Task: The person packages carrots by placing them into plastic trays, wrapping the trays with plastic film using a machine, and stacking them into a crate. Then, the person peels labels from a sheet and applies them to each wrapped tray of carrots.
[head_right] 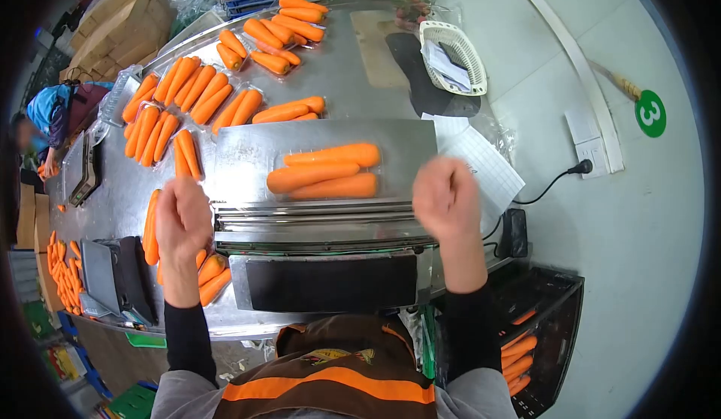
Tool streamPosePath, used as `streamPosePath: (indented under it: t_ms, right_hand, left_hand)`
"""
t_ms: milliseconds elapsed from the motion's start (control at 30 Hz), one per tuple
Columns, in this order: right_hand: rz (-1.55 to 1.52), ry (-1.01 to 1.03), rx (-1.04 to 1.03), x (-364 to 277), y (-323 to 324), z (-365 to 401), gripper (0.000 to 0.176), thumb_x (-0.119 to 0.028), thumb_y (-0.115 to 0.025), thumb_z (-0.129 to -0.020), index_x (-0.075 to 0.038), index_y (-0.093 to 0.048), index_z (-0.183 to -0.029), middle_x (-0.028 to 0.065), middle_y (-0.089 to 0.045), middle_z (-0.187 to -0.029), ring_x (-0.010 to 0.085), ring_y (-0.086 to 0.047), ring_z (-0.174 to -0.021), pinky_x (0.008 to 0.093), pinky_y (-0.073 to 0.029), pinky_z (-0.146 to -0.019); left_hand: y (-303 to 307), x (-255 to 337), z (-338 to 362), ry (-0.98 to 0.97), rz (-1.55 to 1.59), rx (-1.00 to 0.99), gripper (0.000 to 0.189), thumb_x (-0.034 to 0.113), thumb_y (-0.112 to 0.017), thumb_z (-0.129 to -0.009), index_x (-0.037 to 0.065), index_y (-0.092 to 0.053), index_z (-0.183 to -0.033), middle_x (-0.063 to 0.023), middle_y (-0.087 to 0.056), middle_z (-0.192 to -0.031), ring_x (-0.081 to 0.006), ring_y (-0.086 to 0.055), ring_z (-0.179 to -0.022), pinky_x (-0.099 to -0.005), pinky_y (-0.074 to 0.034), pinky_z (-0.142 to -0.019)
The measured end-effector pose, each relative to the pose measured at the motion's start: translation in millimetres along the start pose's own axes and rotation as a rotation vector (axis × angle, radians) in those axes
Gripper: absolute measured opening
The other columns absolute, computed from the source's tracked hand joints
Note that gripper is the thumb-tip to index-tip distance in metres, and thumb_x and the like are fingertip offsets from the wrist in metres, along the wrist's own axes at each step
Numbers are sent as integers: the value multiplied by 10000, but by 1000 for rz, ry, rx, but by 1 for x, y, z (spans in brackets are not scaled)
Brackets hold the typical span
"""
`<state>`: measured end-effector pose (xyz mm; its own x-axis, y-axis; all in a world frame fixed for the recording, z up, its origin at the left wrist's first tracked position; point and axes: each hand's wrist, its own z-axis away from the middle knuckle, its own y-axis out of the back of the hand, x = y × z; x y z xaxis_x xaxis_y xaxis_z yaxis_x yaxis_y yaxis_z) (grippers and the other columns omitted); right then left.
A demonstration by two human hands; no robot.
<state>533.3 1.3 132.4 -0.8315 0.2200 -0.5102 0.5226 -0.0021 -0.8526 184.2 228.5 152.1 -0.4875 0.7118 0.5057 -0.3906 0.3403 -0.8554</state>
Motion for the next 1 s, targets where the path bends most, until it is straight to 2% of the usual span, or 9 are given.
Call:
streamPosePath:
  t_ms: [67, 133, 267, 467, 567, 667, 800, 900, 1000]
  right_hand:
    - [-35, 269, 751, -9, -51, -61, 323, -211, -396, -994, -39, -608, -821, 108, -668, -824, 201, -654, -733, 285, -536, -643]
    - [385, 231, 521, -5, -1, -99, 319, -226, -433, -995, -2, -653, -936, 157, -694, -996, 235, -672, -968, 333, -532, -849]
    - [1134, -94, 484, 16, 82, -97, 354, -275, -448, -1012, 29, -628, -1038, 157, -686, -1033, 207, -675, -952, 316, -533, -842]
    - [1456, -443, 500, 20, 82, -81, 485, -379, -433, -996, 47, -653, -922, 115, -669, -799, 189, -622, -668, 317, -502, -650]
    - [1552, -612, 398, 13, 73, -83, 539, -439, -440, -984, 42, -660, -875, 105, -634, -736, 190, -578, -639, 322, -471, -643]
    - [1426, -858, 454, 0, 55, -72, 554, -472, -464, -970, 34, -660, -858, 95, -616, -766, 192, -578, -713, 319, -466, -694]
    - [1315, -513, 485, 24, 72, -25, 504, -436, -495, -970, 19, -652, -823, 109, -621, -836, 199, -592, -790, 339, -464, -733]
    - [1890, 264, 407, 60, 76, -20, 321, -280, -482, -994, 2, -604, -901, 131, -633, -838, 211, -631, -767, 348, -481, -691]
    - [1426, 23, 846, 74, 42, -15, 314, -267, -442, -1007, 7, -546, -893, 122, -620, -729, 222, -612, -607, 354, -479, -598]
  left_hand:
    - [-44, -5, -48, -360, -194, 471, 314, 242, -399, -1016, 59, -648, -965, -139, -682, -907, -235, -666, -876, -326, -543, -791]
    - [23, -14, -101, -491, -779, 84, 359, 248, -432, -1012, -8, -651, -1135, -214, -619, -1225, -299, -568, -1194, -401, -428, -1026]
    - [52, -53, -116, -242, -1715, 48, 284, 137, -474, -986, -61, -646, -1095, -187, -589, -1288, -329, -524, -1241, -357, -369, -1072]
    - [46, -68, -89, -411, -1729, 16, 266, 172, -494, -986, -63, -619, -992, -208, -664, -1003, -322, -628, -969, -403, -485, -864]
    - [27, -62, -83, 3, -1315, 147, 393, 327, -444, -1024, -35, -589, -970, -89, -605, -774, -136, -585, -675, -291, -498, -637]
    - [33, -50, -74, 376, -1196, 201, 454, 402, -461, -1009, -25, -605, -957, -57, -604, -771, -125, -563, -661, -265, -488, -641]
    - [61, -70, -59, 93, -1158, 158, 463, 372, -485, -1007, -46, -662, -917, -71, -640, -775, -123, -549, -638, -286, -467, -583]
    - [59, -79, -56, 10, -1497, 396, 439, 316, -494, -1008, -57, -652, -838, -81, -612, -667, -135, -539, -600, -311, -446, -569]
    - [42, -99, -55, -365, -1362, 553, 445, 294, -498, -1003, -61, -630, -769, -87, -577, -595, -136, -525, -570, -323, -431, -563]
